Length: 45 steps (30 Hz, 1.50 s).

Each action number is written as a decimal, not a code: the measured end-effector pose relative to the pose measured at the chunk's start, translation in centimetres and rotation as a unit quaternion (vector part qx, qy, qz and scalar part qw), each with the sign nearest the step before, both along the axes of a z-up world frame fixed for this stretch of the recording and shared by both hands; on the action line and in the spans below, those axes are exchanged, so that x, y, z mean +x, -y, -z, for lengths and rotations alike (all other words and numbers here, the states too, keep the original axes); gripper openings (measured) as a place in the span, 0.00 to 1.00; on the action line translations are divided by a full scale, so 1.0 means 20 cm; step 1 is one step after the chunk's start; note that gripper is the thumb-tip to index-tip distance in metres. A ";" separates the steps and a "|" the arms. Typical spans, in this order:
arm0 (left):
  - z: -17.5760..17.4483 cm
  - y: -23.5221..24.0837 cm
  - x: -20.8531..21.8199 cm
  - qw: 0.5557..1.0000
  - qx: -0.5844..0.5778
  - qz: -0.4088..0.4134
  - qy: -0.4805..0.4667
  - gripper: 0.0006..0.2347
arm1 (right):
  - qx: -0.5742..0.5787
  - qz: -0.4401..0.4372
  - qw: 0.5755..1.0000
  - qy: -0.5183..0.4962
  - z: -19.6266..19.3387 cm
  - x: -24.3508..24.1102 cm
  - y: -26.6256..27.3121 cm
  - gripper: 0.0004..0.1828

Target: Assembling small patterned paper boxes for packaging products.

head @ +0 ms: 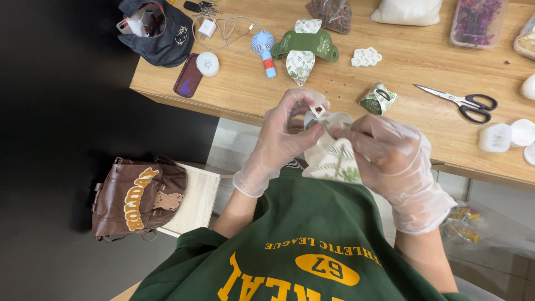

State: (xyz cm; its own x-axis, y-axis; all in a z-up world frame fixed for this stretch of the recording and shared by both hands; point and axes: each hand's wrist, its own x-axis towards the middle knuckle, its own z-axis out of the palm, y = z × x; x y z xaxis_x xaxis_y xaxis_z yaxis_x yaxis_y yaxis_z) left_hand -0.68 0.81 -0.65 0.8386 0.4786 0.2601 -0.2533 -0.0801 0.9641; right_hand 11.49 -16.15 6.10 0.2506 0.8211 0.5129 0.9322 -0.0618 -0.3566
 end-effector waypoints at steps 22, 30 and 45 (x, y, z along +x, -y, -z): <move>-0.06 0.03 0.04 0.995 0.099 -0.025 -0.020 0.20 | 0.050 0.071 0.984 -0.153 0.06 -0.02 -0.03 0.13; -0.01 0.03 0.06 0.993 0.086 -0.052 -0.055 0.21 | 0.101 0.038 0.992 -0.067 0.12 -0.05 -0.07 0.12; -0.05 -0.04 0.02 0.985 -0.021 0.139 -0.097 0.18 | 0.019 -0.156 0.955 -0.252 0.07 0.19 -0.06 0.07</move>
